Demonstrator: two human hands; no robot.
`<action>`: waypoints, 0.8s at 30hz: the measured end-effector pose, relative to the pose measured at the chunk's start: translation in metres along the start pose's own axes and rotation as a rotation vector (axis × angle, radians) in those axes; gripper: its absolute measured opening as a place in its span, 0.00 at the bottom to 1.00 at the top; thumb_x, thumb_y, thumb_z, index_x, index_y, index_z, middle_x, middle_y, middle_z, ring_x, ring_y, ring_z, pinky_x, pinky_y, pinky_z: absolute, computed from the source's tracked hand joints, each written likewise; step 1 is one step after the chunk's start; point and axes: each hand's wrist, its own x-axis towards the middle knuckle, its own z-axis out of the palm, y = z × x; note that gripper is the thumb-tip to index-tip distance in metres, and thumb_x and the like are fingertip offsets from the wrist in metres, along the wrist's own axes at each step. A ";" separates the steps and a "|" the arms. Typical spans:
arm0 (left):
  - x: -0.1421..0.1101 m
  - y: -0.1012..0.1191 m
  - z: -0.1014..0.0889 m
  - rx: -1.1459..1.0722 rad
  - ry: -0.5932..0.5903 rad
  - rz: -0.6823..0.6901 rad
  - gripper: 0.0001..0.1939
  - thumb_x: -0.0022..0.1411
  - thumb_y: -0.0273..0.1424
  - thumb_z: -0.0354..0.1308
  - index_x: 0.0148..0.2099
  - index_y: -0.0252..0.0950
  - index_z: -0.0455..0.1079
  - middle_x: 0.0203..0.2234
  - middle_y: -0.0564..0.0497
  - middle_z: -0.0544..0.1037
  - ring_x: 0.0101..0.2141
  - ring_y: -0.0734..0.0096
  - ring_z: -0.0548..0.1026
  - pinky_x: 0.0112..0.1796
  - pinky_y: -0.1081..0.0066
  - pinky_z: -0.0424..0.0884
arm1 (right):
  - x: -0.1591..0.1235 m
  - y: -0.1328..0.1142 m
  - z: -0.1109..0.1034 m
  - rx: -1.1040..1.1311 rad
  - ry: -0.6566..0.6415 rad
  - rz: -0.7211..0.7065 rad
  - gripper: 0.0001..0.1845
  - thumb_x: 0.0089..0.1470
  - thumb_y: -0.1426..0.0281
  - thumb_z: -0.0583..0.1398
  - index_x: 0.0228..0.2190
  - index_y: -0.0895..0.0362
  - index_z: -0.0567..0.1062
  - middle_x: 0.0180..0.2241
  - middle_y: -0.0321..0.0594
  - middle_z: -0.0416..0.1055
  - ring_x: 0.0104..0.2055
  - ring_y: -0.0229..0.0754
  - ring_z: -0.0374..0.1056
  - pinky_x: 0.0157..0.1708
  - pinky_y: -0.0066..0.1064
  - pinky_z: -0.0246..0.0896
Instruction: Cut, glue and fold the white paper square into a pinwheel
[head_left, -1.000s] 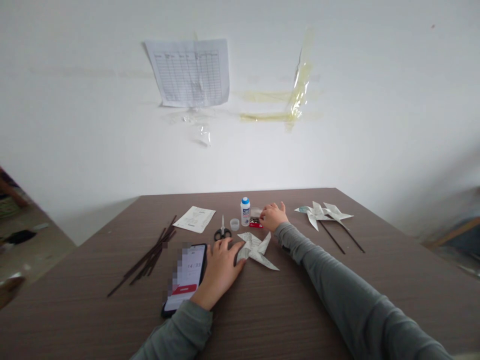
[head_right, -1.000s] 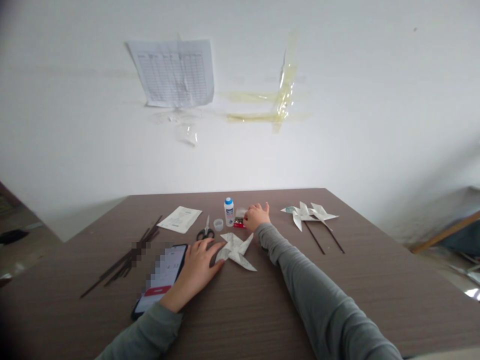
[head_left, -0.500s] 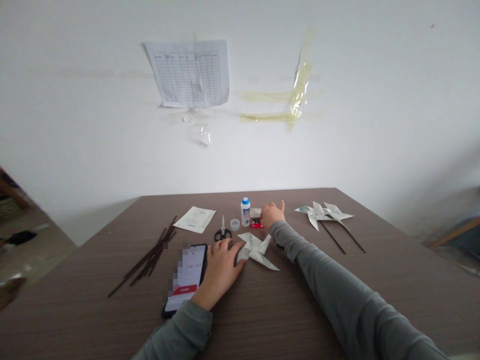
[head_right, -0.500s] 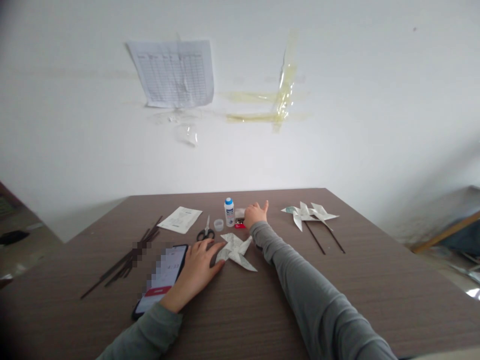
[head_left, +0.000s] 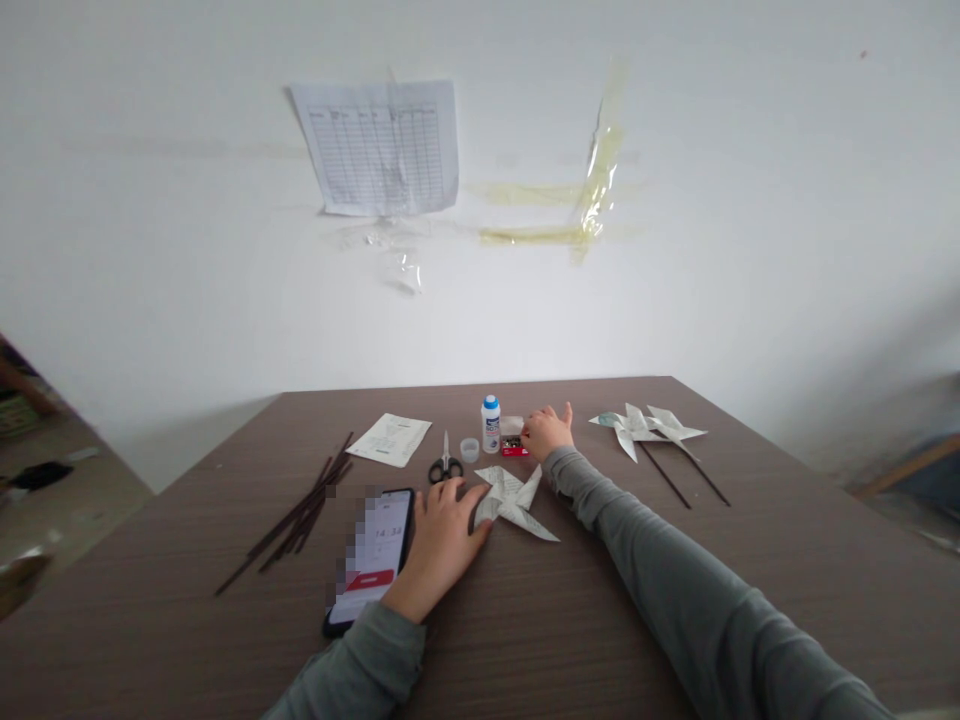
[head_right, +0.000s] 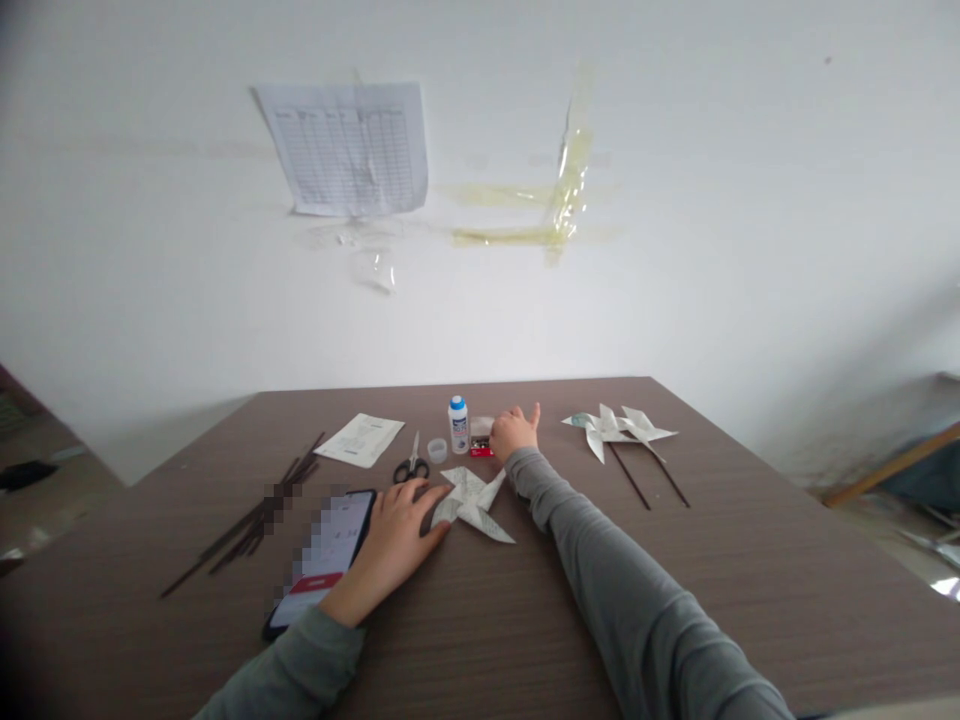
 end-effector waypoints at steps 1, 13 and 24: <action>0.000 0.001 -0.001 0.001 -0.004 0.000 0.31 0.83 0.34 0.70 0.83 0.52 0.86 0.79 0.37 0.85 0.80 0.31 0.78 0.81 0.29 0.72 | -0.001 0.001 0.001 0.008 0.008 0.001 0.21 0.77 0.74 0.63 0.50 0.46 0.97 0.65 0.51 0.93 0.76 0.66 0.76 0.89 0.84 0.49; 0.002 0.001 0.002 0.003 0.018 -0.012 0.30 0.82 0.31 0.72 0.80 0.51 0.88 0.78 0.37 0.86 0.80 0.31 0.79 0.81 0.30 0.73 | -0.006 0.023 0.023 0.206 0.183 -0.007 0.15 0.80 0.72 0.65 0.47 0.47 0.94 0.57 0.47 0.95 0.71 0.59 0.81 0.91 0.73 0.46; 0.003 0.001 0.006 -0.008 0.028 -0.010 0.28 0.83 0.32 0.72 0.79 0.49 0.88 0.76 0.36 0.87 0.77 0.32 0.83 0.79 0.32 0.76 | -0.028 0.052 0.038 0.468 0.300 0.028 0.06 0.60 0.71 0.78 0.30 0.49 0.92 0.43 0.47 0.96 0.56 0.64 0.92 0.77 0.60 0.77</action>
